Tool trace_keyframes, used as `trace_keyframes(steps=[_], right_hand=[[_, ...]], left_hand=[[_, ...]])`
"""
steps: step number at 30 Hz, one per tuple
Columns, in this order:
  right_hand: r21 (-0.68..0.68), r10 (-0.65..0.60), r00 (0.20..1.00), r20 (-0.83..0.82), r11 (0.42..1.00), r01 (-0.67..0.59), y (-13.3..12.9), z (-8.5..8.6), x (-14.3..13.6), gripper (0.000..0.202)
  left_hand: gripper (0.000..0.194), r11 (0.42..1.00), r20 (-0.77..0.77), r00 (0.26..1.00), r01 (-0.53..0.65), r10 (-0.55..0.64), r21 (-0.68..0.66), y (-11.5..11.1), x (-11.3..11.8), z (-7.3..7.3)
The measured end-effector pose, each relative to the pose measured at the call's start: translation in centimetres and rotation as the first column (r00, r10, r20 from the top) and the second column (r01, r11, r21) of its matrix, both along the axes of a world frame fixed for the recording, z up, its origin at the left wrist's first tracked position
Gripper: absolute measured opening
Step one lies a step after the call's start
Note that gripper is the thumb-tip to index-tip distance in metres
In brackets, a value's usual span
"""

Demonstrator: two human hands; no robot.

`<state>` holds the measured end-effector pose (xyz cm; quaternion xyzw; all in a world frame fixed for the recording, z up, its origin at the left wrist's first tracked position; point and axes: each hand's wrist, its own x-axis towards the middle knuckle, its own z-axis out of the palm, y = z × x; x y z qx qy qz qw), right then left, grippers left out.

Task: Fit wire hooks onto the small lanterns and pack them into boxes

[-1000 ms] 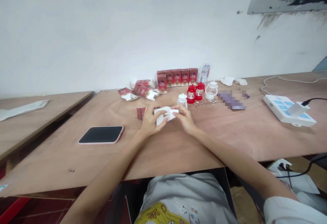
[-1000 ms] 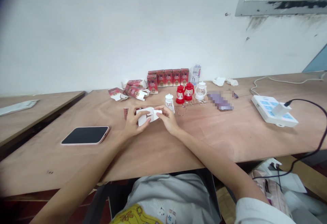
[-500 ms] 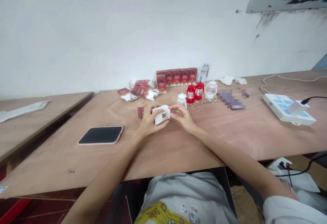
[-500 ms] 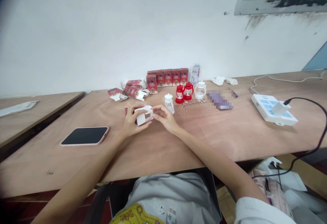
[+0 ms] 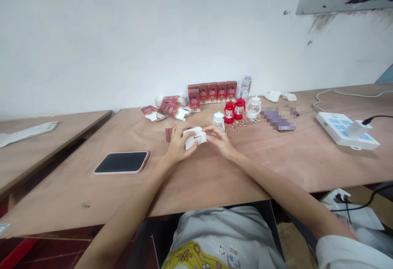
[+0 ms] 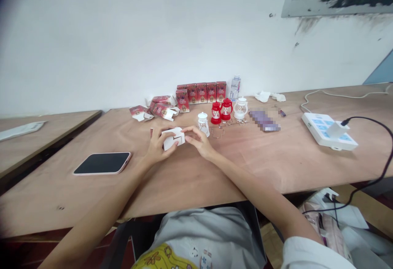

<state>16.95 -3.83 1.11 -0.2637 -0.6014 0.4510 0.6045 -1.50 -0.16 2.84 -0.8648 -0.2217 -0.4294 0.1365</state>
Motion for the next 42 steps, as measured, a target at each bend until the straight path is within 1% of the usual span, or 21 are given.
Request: trace_keyframes(steps=[5,7,9,11,16,20,26,30,33,35,36,38,40,42], right_hand=[[-0.012,-0.055,0.998,0.019,0.998,0.055,0.1,-0.1,-0.5,0.026],[-0.011,-0.11,0.994,0.028,0.994,0.11,0.1,-0.1,-0.6,0.026],[-0.01,-0.165,0.985,0.044,0.986,0.166,0.1,-0.1,-0.7,0.027],[-0.023,-0.197,0.979,0.055,0.98,0.199,0.1,-0.1,-0.7,0.027],[-0.046,-0.247,0.966,0.078,0.967,0.251,0.1,-0.1,-0.9,0.026],[-0.038,-0.25,0.964,0.089,0.967,0.254,0.0,-0.1,-0.9,0.027],[-0.071,-0.205,0.973,0.108,0.975,0.213,0.0,0.1,-0.9,0.031],[-0.044,-0.236,0.963,0.129,0.969,0.243,0.1,0.0,-0.9,0.027],[-0.035,-0.26,0.956,0.135,0.963,0.267,0.3,-0.2,-0.8,0.027],[-0.053,-0.257,0.958,0.131,0.963,0.265,0.4,-0.2,-0.8,0.027],[-0.065,-0.254,0.959,0.129,0.962,0.264,0.5,-0.3,-0.7,0.028],[-0.079,-0.256,0.958,0.127,0.96,0.267,0.5,-0.2,-0.7,0.027],[-0.078,-0.254,0.959,0.121,0.961,0.265,0.5,-0.2,-0.7,0.027],[-0.07,-0.247,0.963,0.107,0.964,0.255,0.4,-0.1,-0.8,0.027]], left_hand=[[0.021,0.999,-0.012,0.999,0.032,-0.032,0.018,0.2,0.2,-0.2],[0.028,0.998,-0.043,0.997,0.062,-0.061,0.016,0.5,0.2,-0.3],[0.041,0.994,-0.081,0.991,0.111,-0.11,0.012,0.8,0.2,-0.5],[0.05,0.989,-0.102,0.984,0.15,-0.148,0.01,1.1,0.2,-0.6],[0.056,0.978,-0.039,0.98,0.195,-0.193,0.071,1.1,0.6,-0.8],[0.06,0.98,0.01,0.984,0.176,-0.178,0.094,0.9,0.8,-0.9],[0.057,0.98,-0.025,0.989,0.15,-0.148,0.132,0.9,0.6,-1.2],[0.051,0.99,-0.062,0.992,0.119,-0.114,0.078,0.9,0.5,-1.0],[0.059,0.997,-0.092,0.993,0.076,-0.074,0.016,1.0,0.3,-0.6],[0.067,0.998,-0.124,0.991,0.047,-0.05,-0.029,1.1,0.1,-0.2],[0.068,0.998,-0.139,0.989,0.038,-0.044,-0.045,1.2,0.0,-0.1],[0.06,0.998,-0.138,0.989,0.038,-0.045,-0.049,1.3,-0.1,-0.1],[0.048,0.998,-0.102,0.993,0.055,-0.055,-0.008,1.3,-0.1,-0.2],[0.042,0.997,-0.065,0.996,0.063,-0.061,0.035,1.2,0.0,-0.3]])
